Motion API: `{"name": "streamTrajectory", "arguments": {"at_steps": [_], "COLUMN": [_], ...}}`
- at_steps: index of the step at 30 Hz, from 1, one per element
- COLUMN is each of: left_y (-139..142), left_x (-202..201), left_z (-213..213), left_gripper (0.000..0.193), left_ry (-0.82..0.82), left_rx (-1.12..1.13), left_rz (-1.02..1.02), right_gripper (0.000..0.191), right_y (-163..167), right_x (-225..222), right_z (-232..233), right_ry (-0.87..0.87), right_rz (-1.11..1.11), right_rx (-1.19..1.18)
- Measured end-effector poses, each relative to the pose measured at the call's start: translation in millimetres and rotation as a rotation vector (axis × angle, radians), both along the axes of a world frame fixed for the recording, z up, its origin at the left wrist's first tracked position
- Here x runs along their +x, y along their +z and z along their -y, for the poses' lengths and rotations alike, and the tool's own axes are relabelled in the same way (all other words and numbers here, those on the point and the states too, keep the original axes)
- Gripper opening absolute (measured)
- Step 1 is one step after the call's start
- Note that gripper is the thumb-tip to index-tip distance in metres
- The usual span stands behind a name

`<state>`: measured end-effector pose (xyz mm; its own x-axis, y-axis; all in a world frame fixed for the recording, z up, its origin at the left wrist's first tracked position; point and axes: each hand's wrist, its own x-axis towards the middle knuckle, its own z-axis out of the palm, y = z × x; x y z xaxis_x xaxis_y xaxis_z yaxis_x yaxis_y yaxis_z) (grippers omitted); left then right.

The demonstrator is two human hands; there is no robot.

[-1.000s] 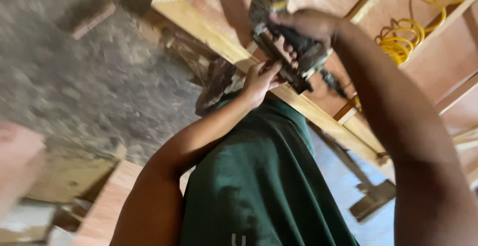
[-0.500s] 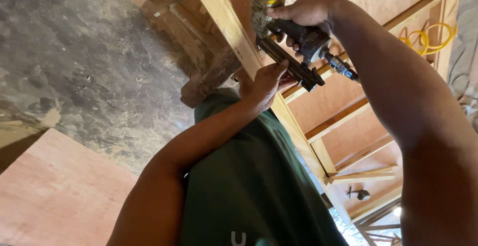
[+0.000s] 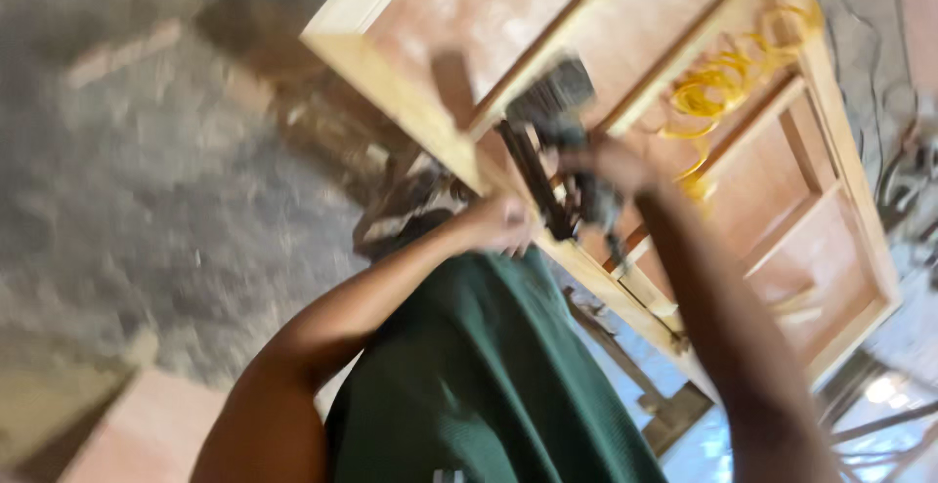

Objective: The person uses a pneumatic nail gun to fasten thin wooden strips across a large plywood panel frame resting on trestles. They position each strip by hand, hold it in place, and drive nails along it, working across successive strips on the panel.

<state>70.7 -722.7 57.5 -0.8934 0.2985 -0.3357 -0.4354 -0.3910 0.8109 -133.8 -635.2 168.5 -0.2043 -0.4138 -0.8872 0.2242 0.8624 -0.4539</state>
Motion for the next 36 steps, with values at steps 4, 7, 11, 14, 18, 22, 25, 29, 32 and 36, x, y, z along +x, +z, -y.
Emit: {"name": "streamTrajectory", "arguments": {"at_steps": [4, 7, 11, 14, 18, 22, 25, 29, 32, 36], "left_y": [109, 205, 298, 332, 342, 351, 353, 366, 363, 355], "left_x": [17, 1, -26, -12, 29, 96, 135, 177, 184, 177], "left_z": [53, 43, 14, -31, -159, -317, -410, -492, -533, -578], "left_gripper": [0.068, 0.040, 0.018, 0.017, 0.017, 0.018, 0.019, 0.022, 0.025, 0.028], "left_ry": [-0.890, -1.043, -1.032, -0.880, -0.825, -0.861, -0.871, -0.864, -0.844, -0.957], "left_rx": [0.526, 0.933, 0.708, 0.569, 0.353, 0.297, 0.219, 0.141, 0.042, 0.004], "left_rz": [-0.553, -1.113, -1.113, -0.960, -1.074, -1.189, -1.349, -1.461, -1.501, -1.541], "right_gripper": [0.028, 0.017, 0.027, 0.023, 0.021, 0.039, 0.041, 0.027, 0.049, 0.051], "right_y": [8, 3, -5, -13, -32, -35, -37, -14, -3, 8], "right_x": [79, 148, 225, 299, 362, 440, 460, 504, 524, 536], "right_z": [-150, -256, -364, -423, -500, -566, -615, -661, -696, -730], "right_ry": [-0.718, -1.206, -1.523, -1.705, -1.888, -1.992, -2.009, -2.207, -2.037, -2.084], "right_rz": [0.002, -0.100, -0.381, -0.555, -0.656, -0.694, -0.780, -0.625, -0.906, -1.001], "right_rx": [-0.349, -0.488, -0.648, -0.689, -0.782, -0.739, -0.747, -0.767, -0.652, -0.712]}}
